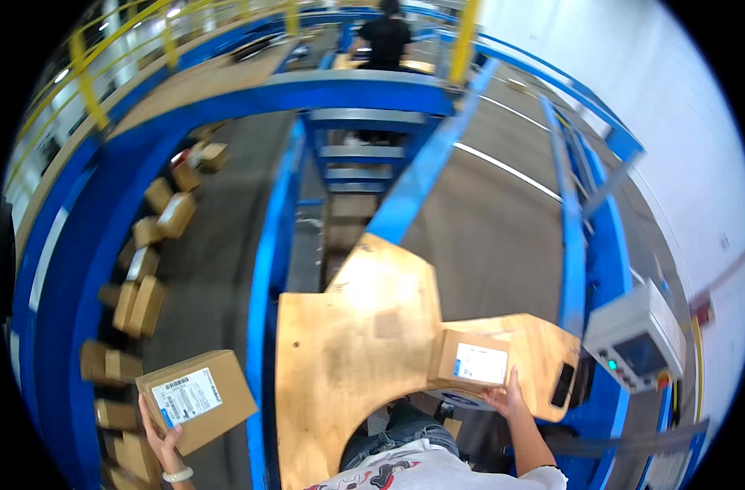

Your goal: The person stands at a conveyor belt in a warehouse, rapidly picking up cardboard boxes and plastic mailers. They place each item onto a wooden sorting board, briefly orienting it before pushing it onto a secondary conveyor belt. The process is repetitive and continuous.

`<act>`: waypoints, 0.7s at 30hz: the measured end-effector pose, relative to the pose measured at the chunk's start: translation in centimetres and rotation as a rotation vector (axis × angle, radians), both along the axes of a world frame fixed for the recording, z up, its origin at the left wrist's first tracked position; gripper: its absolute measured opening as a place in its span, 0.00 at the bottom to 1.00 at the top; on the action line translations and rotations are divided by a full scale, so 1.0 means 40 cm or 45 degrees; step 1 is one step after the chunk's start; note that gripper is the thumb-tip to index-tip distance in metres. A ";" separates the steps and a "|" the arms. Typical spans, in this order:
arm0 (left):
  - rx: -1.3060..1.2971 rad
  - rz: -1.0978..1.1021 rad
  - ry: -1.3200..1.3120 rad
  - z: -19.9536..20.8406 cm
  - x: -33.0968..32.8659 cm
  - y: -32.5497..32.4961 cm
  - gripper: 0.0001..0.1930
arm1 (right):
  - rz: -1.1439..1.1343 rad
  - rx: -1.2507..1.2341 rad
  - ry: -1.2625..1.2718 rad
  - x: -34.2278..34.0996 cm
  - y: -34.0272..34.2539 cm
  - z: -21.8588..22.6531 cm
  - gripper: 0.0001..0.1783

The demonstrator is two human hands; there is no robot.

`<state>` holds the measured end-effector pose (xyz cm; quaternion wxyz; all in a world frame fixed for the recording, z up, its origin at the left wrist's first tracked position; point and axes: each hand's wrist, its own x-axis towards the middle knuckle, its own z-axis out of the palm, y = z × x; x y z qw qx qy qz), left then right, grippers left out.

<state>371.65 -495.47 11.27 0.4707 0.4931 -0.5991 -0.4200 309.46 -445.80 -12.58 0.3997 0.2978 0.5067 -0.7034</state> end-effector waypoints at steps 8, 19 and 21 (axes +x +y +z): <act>0.787 -0.737 0.677 -0.241 -0.525 -0.013 0.44 | -0.022 0.065 0.423 0.268 -0.349 0.148 0.42; 0.485 -0.759 0.062 -0.321 -0.575 -0.006 0.48 | 0.175 0.073 0.648 -0.238 -0.557 0.086 0.20; 0.506 -0.852 0.036 -0.276 -0.603 0.005 0.52 | 0.648 -0.256 0.508 -0.118 -0.436 0.081 0.15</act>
